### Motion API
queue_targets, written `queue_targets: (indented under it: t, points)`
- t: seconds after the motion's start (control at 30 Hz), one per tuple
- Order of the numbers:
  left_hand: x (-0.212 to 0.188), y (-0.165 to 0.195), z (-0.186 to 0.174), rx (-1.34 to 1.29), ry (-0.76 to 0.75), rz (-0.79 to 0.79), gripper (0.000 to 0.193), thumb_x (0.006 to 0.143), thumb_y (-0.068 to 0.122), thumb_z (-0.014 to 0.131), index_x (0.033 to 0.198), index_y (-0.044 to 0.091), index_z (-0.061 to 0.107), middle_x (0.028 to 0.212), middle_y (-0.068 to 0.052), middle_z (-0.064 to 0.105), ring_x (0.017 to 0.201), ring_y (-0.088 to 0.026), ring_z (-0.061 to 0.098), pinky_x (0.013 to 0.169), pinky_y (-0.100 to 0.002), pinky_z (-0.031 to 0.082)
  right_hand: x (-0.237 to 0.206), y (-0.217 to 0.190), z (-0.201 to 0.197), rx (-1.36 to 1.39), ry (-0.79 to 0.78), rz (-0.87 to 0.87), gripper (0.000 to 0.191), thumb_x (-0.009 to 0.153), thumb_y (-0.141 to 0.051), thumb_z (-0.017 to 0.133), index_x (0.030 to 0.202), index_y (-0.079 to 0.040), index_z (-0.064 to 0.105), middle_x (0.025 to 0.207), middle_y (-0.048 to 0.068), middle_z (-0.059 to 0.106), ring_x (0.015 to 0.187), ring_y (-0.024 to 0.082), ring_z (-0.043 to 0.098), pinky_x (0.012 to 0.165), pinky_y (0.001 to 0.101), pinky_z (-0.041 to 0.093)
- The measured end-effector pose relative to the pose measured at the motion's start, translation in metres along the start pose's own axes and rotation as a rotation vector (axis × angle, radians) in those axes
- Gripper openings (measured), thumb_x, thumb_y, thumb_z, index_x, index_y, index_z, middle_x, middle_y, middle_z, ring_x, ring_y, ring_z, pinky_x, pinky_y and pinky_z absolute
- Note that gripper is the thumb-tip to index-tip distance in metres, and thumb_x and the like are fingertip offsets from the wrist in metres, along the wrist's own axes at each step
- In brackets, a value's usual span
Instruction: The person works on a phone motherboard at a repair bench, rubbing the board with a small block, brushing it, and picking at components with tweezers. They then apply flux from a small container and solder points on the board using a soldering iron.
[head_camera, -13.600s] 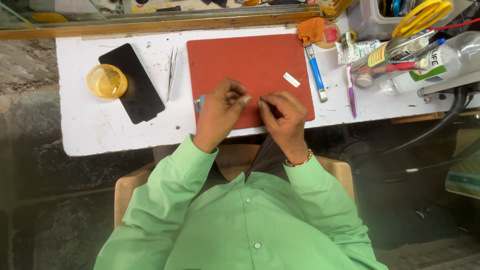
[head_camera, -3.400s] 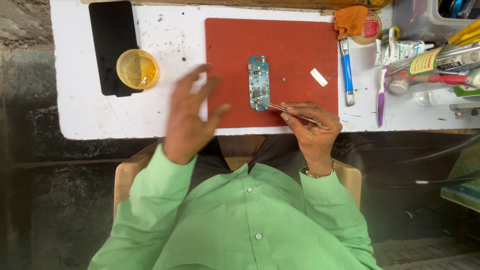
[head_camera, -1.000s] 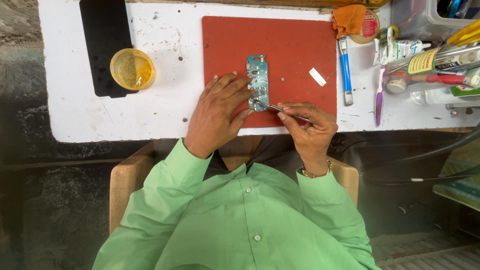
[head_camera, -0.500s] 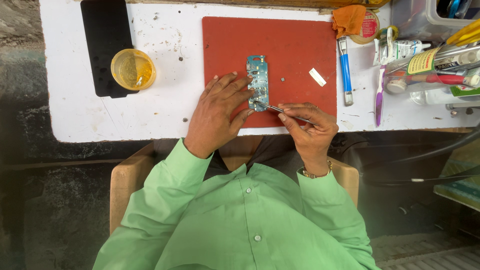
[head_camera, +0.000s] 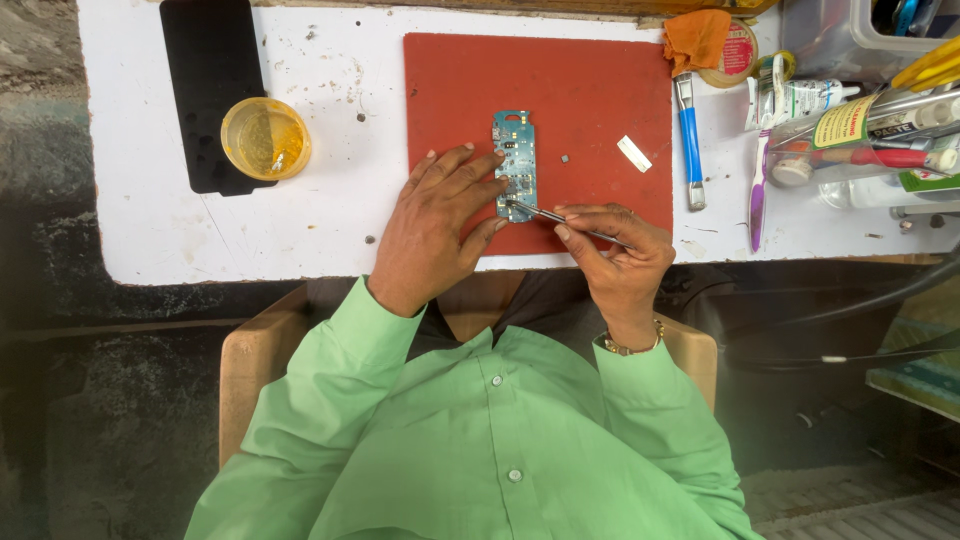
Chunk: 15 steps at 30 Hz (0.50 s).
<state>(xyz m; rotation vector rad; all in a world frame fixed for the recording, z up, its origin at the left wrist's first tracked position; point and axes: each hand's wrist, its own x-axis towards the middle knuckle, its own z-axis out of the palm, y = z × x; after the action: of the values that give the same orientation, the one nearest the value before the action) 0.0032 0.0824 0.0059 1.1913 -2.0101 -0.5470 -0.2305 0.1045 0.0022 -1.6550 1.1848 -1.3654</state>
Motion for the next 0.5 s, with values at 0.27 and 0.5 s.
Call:
queue_targets:
  t: [0.27,0.5]
  points:
    - [0.0005,-0.0003,-0.0005,0.006,-0.004,0.004,0.035,0.090,0.021,0.076,0.123,0.010,0.072,0.143,-0.006,0.060,0.140,-0.031,0.048,0.119,-0.054,0.034,0.0007,-0.0012,-0.0003,-0.008,-0.003,0.002,0.016,0.089,0.010,0.079,0.102,0.003,0.073,0.106,0.016,0.075,0.106,0.026,0.076,0.092,0.0323,0.064]
    - [0.0005,0.0002,0.0002,0.004,-0.006,-0.002,0.035,0.090,0.020,0.076,0.123,0.010,0.072,0.143,-0.005,0.060,0.140,-0.031,0.048,0.120,-0.054,0.034,0.0004,-0.0023,-0.0008,-0.010,0.023,0.077,0.016,0.089,0.010,0.078,0.102,0.003,0.073,0.106,0.016,0.076,0.104,0.025,0.076,0.089,0.0313,0.064]
